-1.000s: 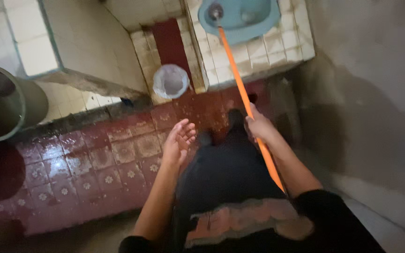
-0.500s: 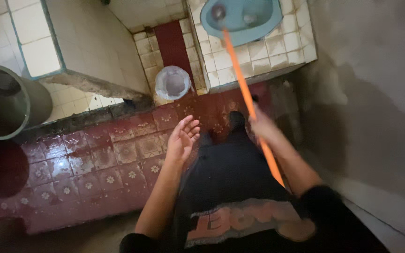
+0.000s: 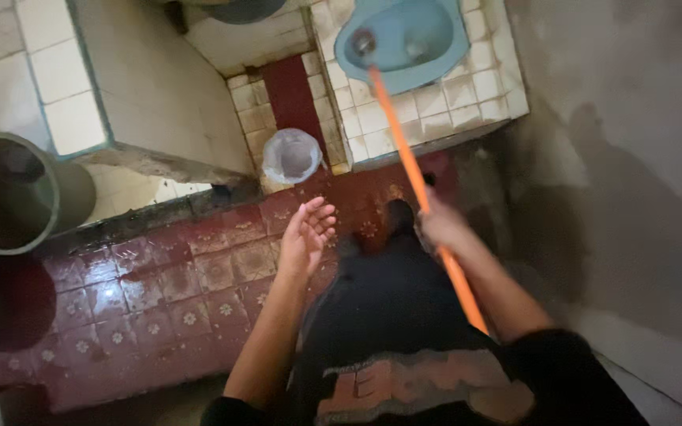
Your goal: The person cleans the interior of a squat toilet using a long-handled brush, moving the brush in circular and scrubbing motions within the bowl.
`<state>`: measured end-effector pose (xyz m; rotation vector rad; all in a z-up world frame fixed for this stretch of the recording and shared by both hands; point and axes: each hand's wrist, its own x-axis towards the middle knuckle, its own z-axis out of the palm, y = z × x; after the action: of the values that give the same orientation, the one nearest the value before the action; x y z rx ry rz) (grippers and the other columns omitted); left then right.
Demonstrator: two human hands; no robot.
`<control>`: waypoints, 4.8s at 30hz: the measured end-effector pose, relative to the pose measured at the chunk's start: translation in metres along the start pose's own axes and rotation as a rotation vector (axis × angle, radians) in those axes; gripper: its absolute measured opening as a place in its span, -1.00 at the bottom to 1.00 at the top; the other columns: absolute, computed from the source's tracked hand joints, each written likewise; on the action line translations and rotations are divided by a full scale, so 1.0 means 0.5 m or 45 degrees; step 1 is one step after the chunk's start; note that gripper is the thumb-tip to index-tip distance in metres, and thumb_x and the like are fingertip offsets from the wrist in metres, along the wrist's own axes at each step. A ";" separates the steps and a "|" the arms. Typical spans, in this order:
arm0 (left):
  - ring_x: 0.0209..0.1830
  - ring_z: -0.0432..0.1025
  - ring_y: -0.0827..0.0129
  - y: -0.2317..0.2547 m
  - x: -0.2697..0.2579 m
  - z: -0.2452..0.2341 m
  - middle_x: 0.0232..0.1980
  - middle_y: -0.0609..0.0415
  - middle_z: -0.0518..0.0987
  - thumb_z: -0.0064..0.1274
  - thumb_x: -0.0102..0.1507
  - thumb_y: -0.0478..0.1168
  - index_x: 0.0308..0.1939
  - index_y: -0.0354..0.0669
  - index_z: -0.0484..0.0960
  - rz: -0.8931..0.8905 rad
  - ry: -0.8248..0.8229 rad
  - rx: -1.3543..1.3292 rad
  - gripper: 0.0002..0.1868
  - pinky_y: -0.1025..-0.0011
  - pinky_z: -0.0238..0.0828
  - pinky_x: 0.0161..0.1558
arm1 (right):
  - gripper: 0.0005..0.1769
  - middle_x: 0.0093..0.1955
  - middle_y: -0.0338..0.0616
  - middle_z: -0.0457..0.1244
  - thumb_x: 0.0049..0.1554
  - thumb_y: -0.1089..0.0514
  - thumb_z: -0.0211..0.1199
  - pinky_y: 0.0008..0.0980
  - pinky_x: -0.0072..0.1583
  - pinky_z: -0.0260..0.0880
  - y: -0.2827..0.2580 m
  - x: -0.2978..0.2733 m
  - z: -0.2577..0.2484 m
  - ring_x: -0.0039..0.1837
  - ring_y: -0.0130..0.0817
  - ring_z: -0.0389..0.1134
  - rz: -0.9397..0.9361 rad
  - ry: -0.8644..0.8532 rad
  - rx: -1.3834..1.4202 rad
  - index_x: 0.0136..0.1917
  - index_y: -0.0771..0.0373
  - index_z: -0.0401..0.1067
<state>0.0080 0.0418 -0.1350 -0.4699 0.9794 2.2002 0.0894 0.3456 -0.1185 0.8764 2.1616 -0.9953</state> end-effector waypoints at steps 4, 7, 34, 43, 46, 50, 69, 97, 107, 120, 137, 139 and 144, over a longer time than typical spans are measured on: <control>0.01 0.47 0.28 0.002 0.014 0.003 0.08 0.00 0.62 -0.20 0.45 0.10 0.24 -0.14 0.51 -0.025 0.008 0.019 -0.52 0.27 0.40 0.07 | -0.15 0.00 0.50 0.35 0.29 0.04 0.00 0.12 0.07 0.38 0.040 -0.071 0.029 0.01 0.37 0.38 -0.085 -0.046 -0.262 0.73 -0.18 -0.29; -0.01 0.47 0.27 0.000 0.007 0.005 0.05 0.00 0.62 -0.23 0.45 0.12 0.21 -0.14 0.52 -0.056 0.037 0.015 -0.51 0.27 0.40 0.04 | -0.19 0.00 0.47 0.34 0.26 0.04 0.06 0.17 0.06 0.36 0.022 -0.095 0.013 0.03 0.39 0.37 -0.190 0.079 -0.202 0.69 -0.13 -0.18; -0.07 0.47 0.26 0.032 -0.064 -0.061 0.00 -0.01 0.62 -0.27 0.47 0.16 0.19 -0.17 0.53 0.115 0.153 -0.126 -0.47 0.27 0.39 0.01 | -0.23 0.05 0.30 0.35 0.22 0.05 0.10 0.04 -0.15 0.55 -0.034 0.050 -0.062 -0.20 0.13 0.47 -0.040 0.219 0.061 0.64 -0.06 -0.05; -0.06 0.47 0.25 0.034 -0.066 -0.045 0.01 -0.01 0.62 -0.27 0.46 0.17 0.21 -0.16 0.51 0.167 0.184 -0.171 -0.47 0.27 0.39 0.01 | -0.23 -0.06 0.36 0.39 0.26 0.05 0.12 -0.09 -0.17 0.46 -0.014 -0.026 -0.054 -0.28 0.02 0.45 -0.166 0.191 -0.046 0.68 -0.05 -0.01; -0.06 0.47 0.26 0.029 -0.052 -0.041 0.01 0.00 0.61 -0.25 0.46 0.17 0.21 -0.16 0.51 0.152 0.167 -0.179 -0.48 0.27 0.39 0.02 | -0.23 -0.02 0.25 0.39 0.25 0.06 0.08 -0.06 -0.24 0.49 -0.022 0.003 -0.069 -0.35 0.06 0.45 -0.076 0.118 0.072 0.67 -0.08 -0.07; -0.06 0.47 0.27 0.026 -0.033 -0.021 0.01 0.02 0.62 -0.23 0.45 0.18 0.19 -0.13 0.53 0.121 0.189 -0.152 -0.48 0.28 0.38 0.03 | -0.23 -0.07 0.21 0.40 0.24 0.04 0.11 -0.10 -0.26 0.48 -0.036 0.038 -0.131 -0.35 -0.07 0.42 0.021 0.178 0.100 0.66 -0.16 -0.05; -0.07 0.50 0.30 0.020 -0.098 -0.091 0.00 0.03 0.63 -0.14 0.43 0.15 0.20 -0.13 0.54 0.315 0.289 -0.306 -0.51 0.29 0.43 -0.01 | -0.23 0.57 0.14 0.12 0.28 0.02 0.05 -0.21 0.41 0.18 0.106 -0.201 -0.070 0.50 -0.02 0.22 -0.524 -0.197 -0.076 0.68 0.01 -0.12; -0.11 0.51 0.34 -0.035 -0.255 -0.259 -0.04 0.11 0.63 -0.03 0.37 0.13 0.08 0.00 0.60 0.474 0.474 -0.698 -0.62 0.30 0.46 -0.05 | -0.36 -0.40 -0.20 0.15 0.31 -0.06 0.00 -0.45 -0.41 0.16 0.065 0.157 0.261 -0.45 -0.46 0.09 0.320 -0.721 0.758 0.64 -0.17 0.09; -0.16 0.51 0.35 0.001 -0.186 -0.205 -0.08 0.12 0.65 -0.03 0.37 0.11 0.06 -0.01 0.59 0.320 0.365 -0.573 -0.63 0.32 0.45 -0.08 | -0.41 -0.08 -0.01 0.35 0.07 -0.02 0.42 -0.10 0.05 0.38 0.099 0.162 0.321 -0.11 -0.23 0.34 -0.558 -0.142 -0.763 0.29 0.26 0.41; -0.11 0.48 0.34 -0.035 -0.195 -0.227 -0.07 0.14 0.64 -0.03 0.36 0.12 0.07 -0.01 0.60 0.236 0.434 -0.573 -0.62 0.32 0.41 -0.03 | -0.70 -0.31 -0.25 0.13 0.32 0.03 0.05 -0.30 -0.32 0.27 0.043 -0.060 0.181 -0.37 -0.42 0.15 0.052 -0.607 0.060 0.25 0.18 0.33; -0.09 0.48 0.33 -0.073 -0.169 -0.024 -0.04 0.12 0.63 -0.07 0.39 0.12 0.10 -0.04 0.58 0.244 0.377 -0.458 -0.60 0.31 0.42 -0.01 | -0.28 0.20 0.30 0.31 0.26 0.04 0.05 0.06 0.28 0.32 0.056 -0.099 0.074 0.26 0.25 0.33 -0.301 -0.435 -0.497 0.62 0.11 -0.05; -0.09 0.48 0.34 -0.066 -0.170 0.028 -0.04 0.11 0.63 -0.06 0.38 0.12 0.09 -0.04 0.60 0.249 0.410 -0.447 -0.60 0.31 0.41 -0.02 | -0.25 0.18 0.34 0.31 0.25 0.05 0.06 0.07 0.27 0.31 0.057 -0.097 0.055 0.25 0.28 0.33 -0.356 -0.407 -0.503 0.63 0.13 -0.06; -0.09 0.48 0.31 -0.116 -0.140 0.064 -0.04 0.10 0.63 -0.04 0.38 0.12 0.06 -0.05 0.61 0.229 0.445 -0.425 -0.61 0.30 0.42 -0.01 | -0.25 0.17 0.22 0.33 0.26 0.04 0.08 0.00 0.19 0.38 0.068 -0.094 0.003 0.17 0.13 0.41 -0.379 -0.478 -0.421 0.62 0.17 -0.09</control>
<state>0.0968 0.0641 -0.1045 -0.9805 0.8543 2.5106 0.1439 0.3470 -0.0990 0.1958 2.0749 -0.8238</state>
